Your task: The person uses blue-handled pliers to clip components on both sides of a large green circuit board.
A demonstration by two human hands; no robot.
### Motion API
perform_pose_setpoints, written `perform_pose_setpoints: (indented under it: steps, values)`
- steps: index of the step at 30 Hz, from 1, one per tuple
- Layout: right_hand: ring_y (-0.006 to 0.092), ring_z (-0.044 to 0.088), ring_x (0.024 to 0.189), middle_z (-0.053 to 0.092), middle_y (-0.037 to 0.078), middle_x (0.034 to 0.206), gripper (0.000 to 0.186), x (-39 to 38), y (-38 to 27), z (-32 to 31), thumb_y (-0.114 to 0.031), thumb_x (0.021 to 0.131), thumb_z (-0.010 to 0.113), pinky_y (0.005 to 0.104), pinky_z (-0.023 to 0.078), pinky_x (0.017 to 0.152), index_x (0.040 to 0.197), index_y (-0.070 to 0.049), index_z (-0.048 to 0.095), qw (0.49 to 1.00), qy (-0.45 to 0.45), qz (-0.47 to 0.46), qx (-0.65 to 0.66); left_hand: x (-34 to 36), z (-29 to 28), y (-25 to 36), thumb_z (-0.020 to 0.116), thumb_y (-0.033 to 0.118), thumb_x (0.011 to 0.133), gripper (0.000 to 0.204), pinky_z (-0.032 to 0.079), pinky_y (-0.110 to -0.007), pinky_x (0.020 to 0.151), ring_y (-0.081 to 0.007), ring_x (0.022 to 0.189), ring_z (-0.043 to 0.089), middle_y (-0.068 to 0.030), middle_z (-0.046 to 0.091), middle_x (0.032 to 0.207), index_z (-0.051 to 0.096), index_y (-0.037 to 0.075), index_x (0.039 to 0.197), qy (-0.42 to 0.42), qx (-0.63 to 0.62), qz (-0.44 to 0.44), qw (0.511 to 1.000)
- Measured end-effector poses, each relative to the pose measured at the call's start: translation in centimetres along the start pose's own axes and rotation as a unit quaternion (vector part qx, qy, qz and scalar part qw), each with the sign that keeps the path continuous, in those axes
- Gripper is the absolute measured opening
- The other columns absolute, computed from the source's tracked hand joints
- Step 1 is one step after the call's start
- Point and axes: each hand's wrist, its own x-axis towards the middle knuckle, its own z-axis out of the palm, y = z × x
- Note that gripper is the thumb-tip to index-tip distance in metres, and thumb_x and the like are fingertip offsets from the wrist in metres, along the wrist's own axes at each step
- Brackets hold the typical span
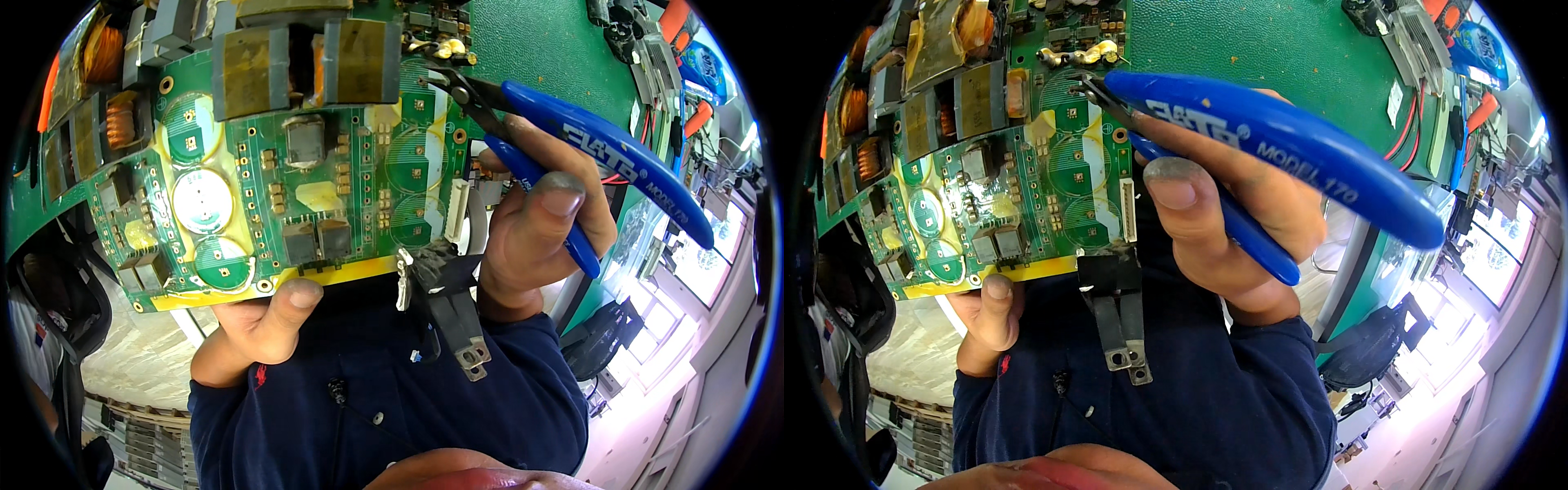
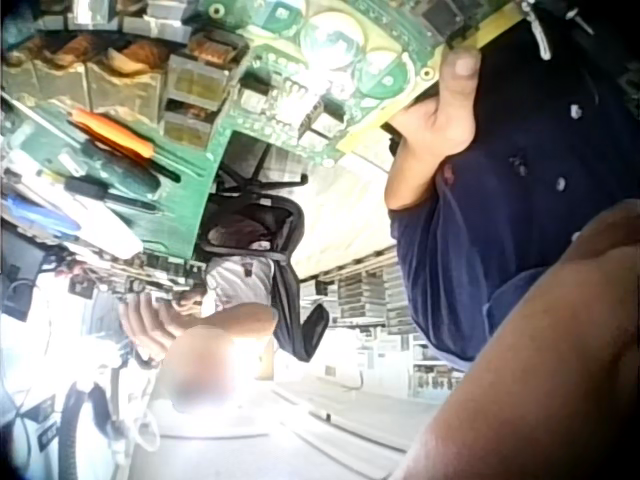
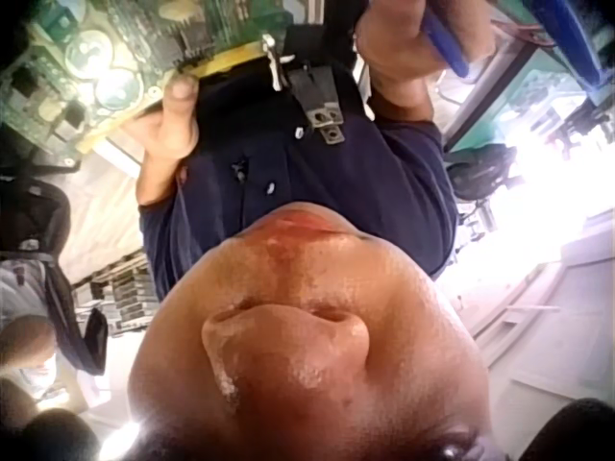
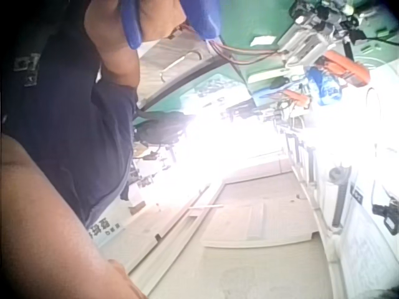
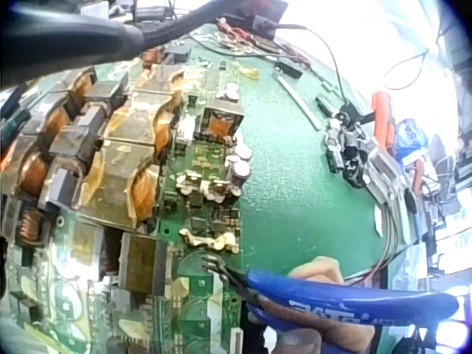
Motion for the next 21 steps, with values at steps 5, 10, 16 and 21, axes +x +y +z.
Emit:
perform_pose_setpoints:
  steps: [5, 10, 16, 21]
  values:
    - [0.0216, 0.062, 0.060, 0.062, 0.022, 0.082, 0.051, 0.4, -0.5, 0.0, -0.039, 0.086, 0.051, 0.0272, 0.052, 0.056, 0.086, 0.010, 0.061, 0.999, -0.017, -0.019, -0.031, -0.4, -1.5, 0.0, 0.064, 0.014, 0.080, 0.058, 0.039, -0.037, 0.092, -0.0225, 0.105, 0.050, -0.0127, 0.049, 0.119, 0.034, 0.000, 0.127, -0.056, 0.021, 0.002, 0.998]
    - [0.0227, 0.063, 0.060, 0.062, 0.023, 0.082, 0.048, 0.1, -1.1, 0.8, -0.037, 0.086, 0.051, 0.0273, 0.052, 0.054, 0.085, 0.011, 0.061, 0.998, 0.038, 0.026, 0.050, -0.1, -1.0, 0.5, 0.063, 0.008, 0.079, 0.048, 0.040, -0.033, 0.090, -0.0192, 0.100, 0.052, -0.0121, 0.053, 0.114, 0.042, -0.003, 0.121, -0.026, 0.019, 0.010, 0.999]
    - [0.0238, 0.062, 0.060, 0.062, 0.024, 0.082, 0.047, 0.4, -0.8, 0.3, -0.035, 0.086, 0.054, 0.0273, 0.053, 0.055, 0.084, 0.012, 0.060, 1.000, 0.009, -0.028, -0.006, -0.1, -0.5, 0.9, 0.061, 0.003, 0.078, 0.043, 0.040, -0.029, 0.088, -0.0168, 0.098, 0.053, -0.0118, 0.055, 0.111, 0.046, -0.006, 0.117, -0.003, 0.011, 0.013, 1.000]
    - [0.0242, 0.062, 0.062, 0.062, 0.024, 0.082, 0.046, 0.5, -0.8, 0.5, -0.033, 0.086, 0.053, 0.0275, 0.054, 0.054, 0.083, 0.013, 0.060, 0.999, 0.010, -0.047, -0.016, 0.2, -0.3, 1.0, 0.061, 0.004, 0.079, 0.045, 0.039, -0.030, 0.089, -0.0170, 0.100, 0.052, -0.0116, 0.054, 0.113, 0.044, -0.005, 0.120, -0.007, -0.005, 0.019, 1.000]
